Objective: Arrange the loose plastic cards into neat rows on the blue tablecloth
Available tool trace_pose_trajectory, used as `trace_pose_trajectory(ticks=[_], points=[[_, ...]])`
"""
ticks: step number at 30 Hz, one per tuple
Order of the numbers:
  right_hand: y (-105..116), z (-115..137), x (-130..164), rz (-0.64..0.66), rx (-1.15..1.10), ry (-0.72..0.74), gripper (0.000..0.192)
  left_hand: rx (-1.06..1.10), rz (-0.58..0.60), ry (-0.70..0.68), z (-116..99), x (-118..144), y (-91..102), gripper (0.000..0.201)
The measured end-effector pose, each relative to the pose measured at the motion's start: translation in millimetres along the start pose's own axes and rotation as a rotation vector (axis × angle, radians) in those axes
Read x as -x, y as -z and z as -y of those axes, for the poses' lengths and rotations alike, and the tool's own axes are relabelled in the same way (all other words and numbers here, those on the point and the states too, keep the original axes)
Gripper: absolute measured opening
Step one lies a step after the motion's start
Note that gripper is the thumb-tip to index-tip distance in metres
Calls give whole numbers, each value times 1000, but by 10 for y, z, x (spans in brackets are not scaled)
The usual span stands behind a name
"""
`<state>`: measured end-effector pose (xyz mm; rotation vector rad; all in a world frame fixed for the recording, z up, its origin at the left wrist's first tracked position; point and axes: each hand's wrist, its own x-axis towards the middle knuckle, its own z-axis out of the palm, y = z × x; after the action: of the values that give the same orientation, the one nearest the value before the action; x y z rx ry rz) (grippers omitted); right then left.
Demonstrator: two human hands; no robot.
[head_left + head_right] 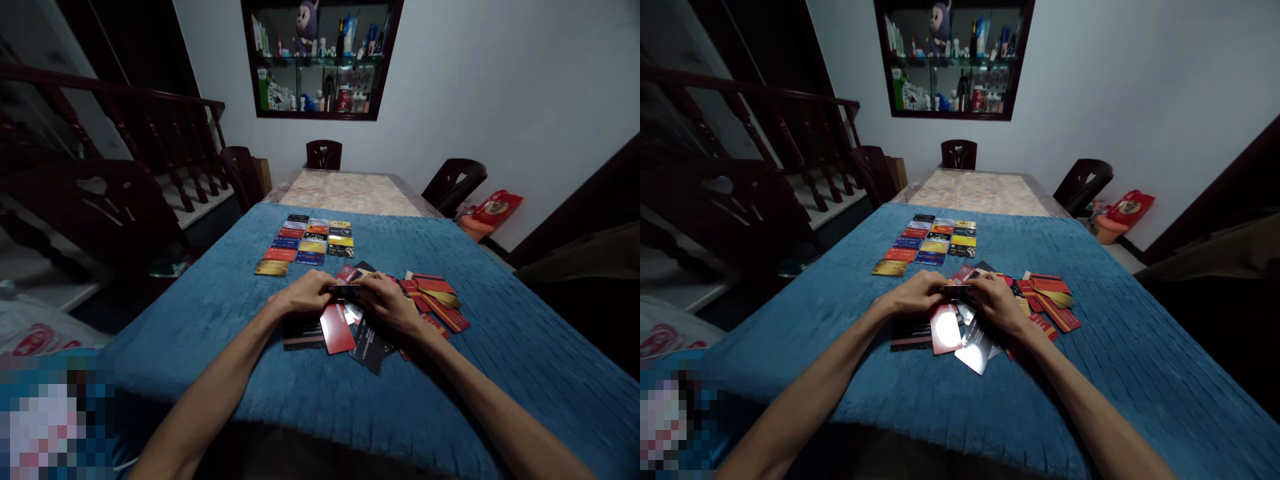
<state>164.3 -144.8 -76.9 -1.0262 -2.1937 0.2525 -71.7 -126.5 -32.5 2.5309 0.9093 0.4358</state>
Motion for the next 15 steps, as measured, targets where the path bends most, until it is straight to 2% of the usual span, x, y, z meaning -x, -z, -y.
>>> trace_pose_trajectory(ticks=[8, 15], points=[[-31, -49, 34, -49, 52, -18, 34, 45, -37, 75, 53, -8, -10, 42], [-80, -58, 47, -105, 109, 10, 34, -3, -61, 71, 41, -9, -5, 49]])
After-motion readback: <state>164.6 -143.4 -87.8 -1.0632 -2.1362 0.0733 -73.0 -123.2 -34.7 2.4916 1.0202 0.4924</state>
